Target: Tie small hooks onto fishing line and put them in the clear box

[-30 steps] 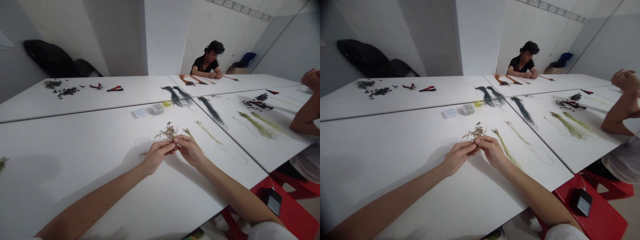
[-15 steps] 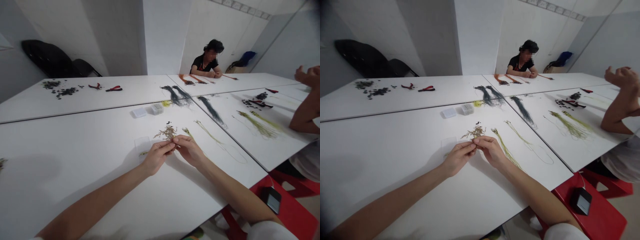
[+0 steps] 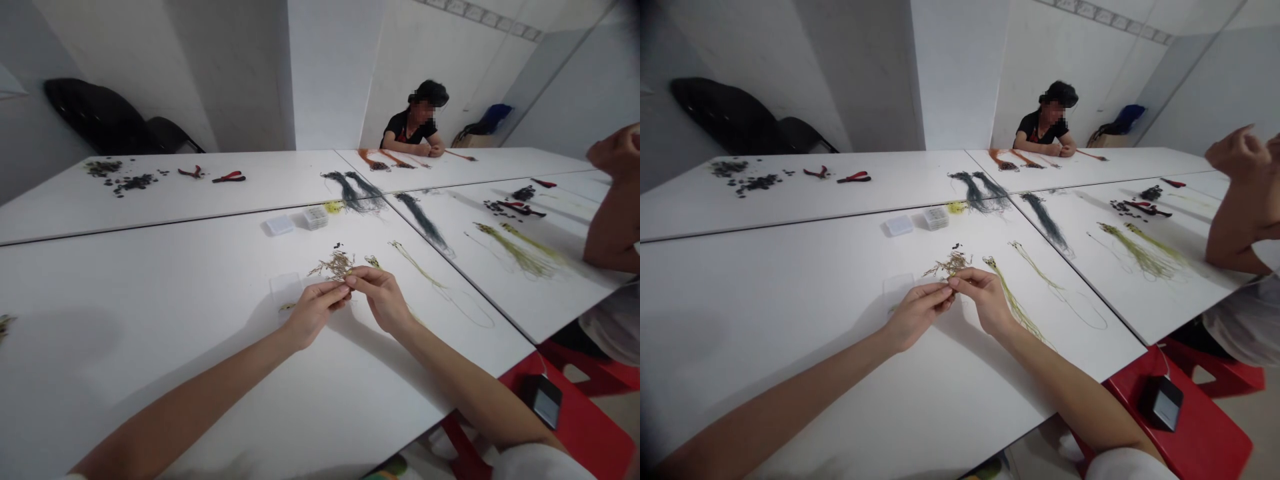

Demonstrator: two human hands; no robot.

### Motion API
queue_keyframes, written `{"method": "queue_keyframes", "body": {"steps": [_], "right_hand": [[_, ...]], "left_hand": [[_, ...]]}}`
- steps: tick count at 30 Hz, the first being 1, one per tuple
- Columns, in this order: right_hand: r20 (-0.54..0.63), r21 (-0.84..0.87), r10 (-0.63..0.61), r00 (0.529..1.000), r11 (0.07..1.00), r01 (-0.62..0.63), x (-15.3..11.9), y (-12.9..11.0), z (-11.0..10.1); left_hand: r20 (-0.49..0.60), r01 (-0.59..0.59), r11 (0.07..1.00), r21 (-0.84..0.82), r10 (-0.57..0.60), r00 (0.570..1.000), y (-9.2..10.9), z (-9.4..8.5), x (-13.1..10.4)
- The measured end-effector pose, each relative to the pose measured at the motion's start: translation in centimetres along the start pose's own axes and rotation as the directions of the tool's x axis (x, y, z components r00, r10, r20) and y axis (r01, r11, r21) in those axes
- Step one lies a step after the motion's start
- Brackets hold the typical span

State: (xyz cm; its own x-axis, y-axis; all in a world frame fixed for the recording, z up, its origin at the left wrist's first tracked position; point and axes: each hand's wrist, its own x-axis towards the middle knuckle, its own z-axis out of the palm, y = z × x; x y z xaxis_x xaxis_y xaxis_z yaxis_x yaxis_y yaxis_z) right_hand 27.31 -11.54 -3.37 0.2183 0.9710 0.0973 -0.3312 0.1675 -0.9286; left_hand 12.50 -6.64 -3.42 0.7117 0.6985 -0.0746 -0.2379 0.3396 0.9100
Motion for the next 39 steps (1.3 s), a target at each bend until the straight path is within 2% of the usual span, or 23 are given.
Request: {"method": "queue_keyframes", "body": {"steps": [4, 9, 14, 16, 19, 24, 32, 39], "right_hand": [[-0.057, -0.026, 0.003, 0.998, 1.0, -0.004, 0.1, -0.1, -0.2], [-0.075, -0.041, -0.002, 0.997, 0.999, -0.001, 0.2, -0.5, -0.4], [-0.042, 0.01, 0.064, 0.997, 0.998, -0.064, 0.6, -0.8, -0.7], [-0.016, 0.026, 0.098, 0.995, 0.995, -0.098, 0.7, -0.8, -1.0], [0.041, 0.041, 0.144, 0.989, 0.988, -0.146, 0.8, -1.0, -1.2], [0.117, 0.0, 0.194, 0.974, 0.981, -0.196, 0.6, -1.2, -1.2], [0.181, -0.093, 0.218, 0.959, 0.975, -0.204, 0.3, -1.3, -0.9], [0.233, -0.209, 0.182, 0.955, 0.969, -0.133, 0.4, -0.7, -1.0]], "left_hand": [[0.003, 0.044, 0.999, 0.028, -0.044, 0.999, -0.1, -0.3, 0.0], [0.041, 0.08, 0.975, 0.208, -0.09, 0.995, -0.1, -0.9, -0.1], [0.183, 0.018, 0.891, 0.453, -0.113, 0.977, 1.5, -2.1, 0.2], [0.215, -0.042, 0.841, 0.539, -0.089, 0.972, 2.6, -2.8, 0.4], [0.175, -0.104, 0.761, 0.64, -0.012, 0.984, 4.0, -3.4, 0.6], [0.149, -0.189, 0.683, 0.705, 0.118, 0.982, 5.6, -3.0, 0.3], [0.203, -0.343, 0.564, 0.751, 0.298, 0.933, 5.2, -2.2, -0.1], [0.189, -0.313, 0.603, 0.734, 0.262, 0.946, 4.8, -2.1, 0.0]]}}
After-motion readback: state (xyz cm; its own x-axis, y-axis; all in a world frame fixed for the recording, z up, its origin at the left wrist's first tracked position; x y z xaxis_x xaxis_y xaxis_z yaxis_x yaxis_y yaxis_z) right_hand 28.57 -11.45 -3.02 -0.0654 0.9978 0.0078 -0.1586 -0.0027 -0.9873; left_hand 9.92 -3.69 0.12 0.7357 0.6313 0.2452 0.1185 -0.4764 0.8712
